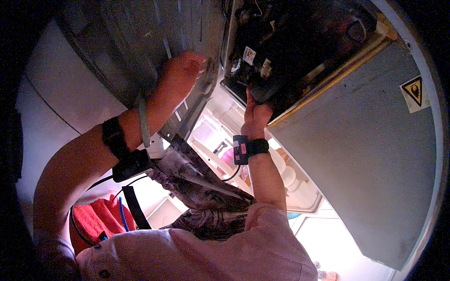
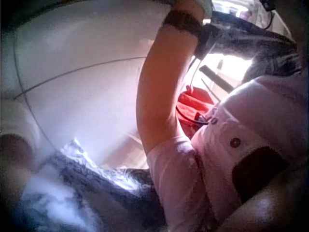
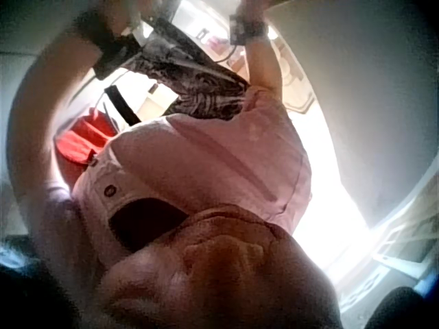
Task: The person removes a black plastic drip tray from the base of a refrigerator, cleans a small area inside the compartment, and then reinstalls the tray and the metal cover panel.
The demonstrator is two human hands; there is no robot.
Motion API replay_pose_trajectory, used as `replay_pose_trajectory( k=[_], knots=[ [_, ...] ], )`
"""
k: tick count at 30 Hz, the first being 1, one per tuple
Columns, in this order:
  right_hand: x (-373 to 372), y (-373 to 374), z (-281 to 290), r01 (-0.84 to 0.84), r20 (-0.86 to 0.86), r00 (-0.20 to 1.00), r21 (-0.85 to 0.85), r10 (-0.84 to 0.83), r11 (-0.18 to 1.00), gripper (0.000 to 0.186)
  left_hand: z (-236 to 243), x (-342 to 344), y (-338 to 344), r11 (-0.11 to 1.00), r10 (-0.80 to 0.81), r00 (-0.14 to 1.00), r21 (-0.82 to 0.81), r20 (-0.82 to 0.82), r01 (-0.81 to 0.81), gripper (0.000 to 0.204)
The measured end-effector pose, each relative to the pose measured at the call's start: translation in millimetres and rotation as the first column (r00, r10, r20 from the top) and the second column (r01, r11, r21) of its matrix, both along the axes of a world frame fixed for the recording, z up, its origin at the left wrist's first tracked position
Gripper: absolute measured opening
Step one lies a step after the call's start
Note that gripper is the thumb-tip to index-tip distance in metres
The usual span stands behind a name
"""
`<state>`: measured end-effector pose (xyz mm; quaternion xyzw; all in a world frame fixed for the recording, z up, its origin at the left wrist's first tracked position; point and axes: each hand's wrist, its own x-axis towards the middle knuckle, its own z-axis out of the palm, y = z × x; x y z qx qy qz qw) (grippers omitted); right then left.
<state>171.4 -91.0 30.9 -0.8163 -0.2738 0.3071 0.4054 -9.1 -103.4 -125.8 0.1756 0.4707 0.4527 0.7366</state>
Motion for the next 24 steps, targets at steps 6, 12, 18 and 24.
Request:
replay_pose_trajectory(
  k=[6,12,18,24],
  knots=[
    [5.7,-0.4,0.4,0.024,-0.008,1.000,0.014,-0.024,1.000,0.036,4.8,-13.7,-0.1,0.998,-0.035,0.997,-0.048,0.063,0.038,0.018],
    [17.8,-1.6,2.6,-0.014,-0.101,0.995,0.018,0.015,1.000,0.036,0.4,-5.1,-6.9,0.995,0.066,0.997,0.066,0.030,-0.068,0.016],
    [5.4,1.3,4.6,0.055,-0.078,0.995,-0.029,-0.057,0.998,0.034,-16.1,-3.8,-10.6,1.000,0.024,0.995,0.016,0.093,-0.026,0.015],
    [0.4,-4.1,11.0,0.091,0.059,0.995,-0.111,-0.085,0.990,0.031,-15.2,-27.1,-2.7,0.993,-0.009,0.947,-0.110,0.321,0.047,0.018]
  ],
)
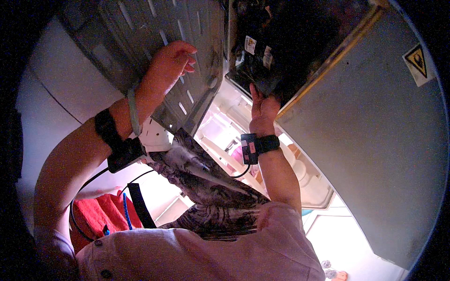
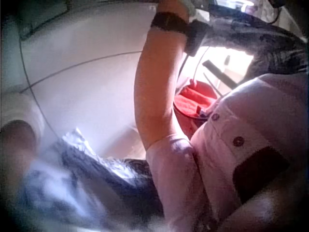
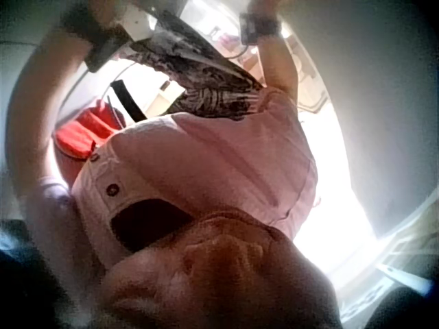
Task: The person removes a black plastic drip tray from the base of a refrigerator, cleans a small area inside the compartment, and then reinstalls the tray and the metal cover panel.
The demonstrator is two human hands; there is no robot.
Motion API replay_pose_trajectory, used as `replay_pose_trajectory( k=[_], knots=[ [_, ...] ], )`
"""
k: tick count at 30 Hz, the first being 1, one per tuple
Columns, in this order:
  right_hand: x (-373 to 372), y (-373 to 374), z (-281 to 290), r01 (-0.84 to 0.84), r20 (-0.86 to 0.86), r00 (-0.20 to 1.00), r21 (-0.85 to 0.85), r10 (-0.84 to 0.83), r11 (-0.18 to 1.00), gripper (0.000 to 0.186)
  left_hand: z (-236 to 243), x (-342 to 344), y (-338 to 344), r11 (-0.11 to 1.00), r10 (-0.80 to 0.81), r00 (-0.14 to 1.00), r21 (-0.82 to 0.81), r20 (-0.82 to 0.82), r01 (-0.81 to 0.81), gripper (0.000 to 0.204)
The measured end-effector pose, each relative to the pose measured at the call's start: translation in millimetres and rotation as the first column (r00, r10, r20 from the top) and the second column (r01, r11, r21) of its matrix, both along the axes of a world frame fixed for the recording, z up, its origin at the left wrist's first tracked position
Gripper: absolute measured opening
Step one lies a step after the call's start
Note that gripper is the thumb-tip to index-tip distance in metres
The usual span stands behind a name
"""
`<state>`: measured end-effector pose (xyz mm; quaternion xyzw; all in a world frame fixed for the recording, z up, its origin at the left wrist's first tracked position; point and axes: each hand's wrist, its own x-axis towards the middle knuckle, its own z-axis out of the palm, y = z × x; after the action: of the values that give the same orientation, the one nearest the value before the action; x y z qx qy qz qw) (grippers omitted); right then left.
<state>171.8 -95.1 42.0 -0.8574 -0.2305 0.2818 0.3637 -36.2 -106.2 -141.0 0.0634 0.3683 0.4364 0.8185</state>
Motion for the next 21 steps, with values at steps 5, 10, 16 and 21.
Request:
replay_pose_trajectory(
  k=[5,10,16,21],
  knots=[
    [-18.1,-5.9,11.0,0.005,0.048,0.999,-0.005,-0.005,1.000,0.029,7.4,-3.8,2.3,0.997,-0.080,0.997,0.010,-0.021,0.080,0.016],
    [-18.8,-19.7,27.9,-0.025,0.027,0.999,-0.047,0.027,0.999,0.023,6.6,9.7,-6.4,0.970,-0.093,0.953,0.187,-0.289,0.152,0.015],
    [-13.1,-25.0,29.4,-0.039,-0.041,0.998,-0.027,0.038,0.999,0.013,17.9,-3.9,-10.2,0.965,-0.074,0.937,0.213,-0.342,0.154,0.015],
    [-10.3,-30.8,24.6,0.007,-0.179,0.984,0.035,0.000,0.999,0.019,40.8,-30.8,-16.8,0.960,-0.148,0.944,0.185,-0.294,0.208,0.015]
  ],
)
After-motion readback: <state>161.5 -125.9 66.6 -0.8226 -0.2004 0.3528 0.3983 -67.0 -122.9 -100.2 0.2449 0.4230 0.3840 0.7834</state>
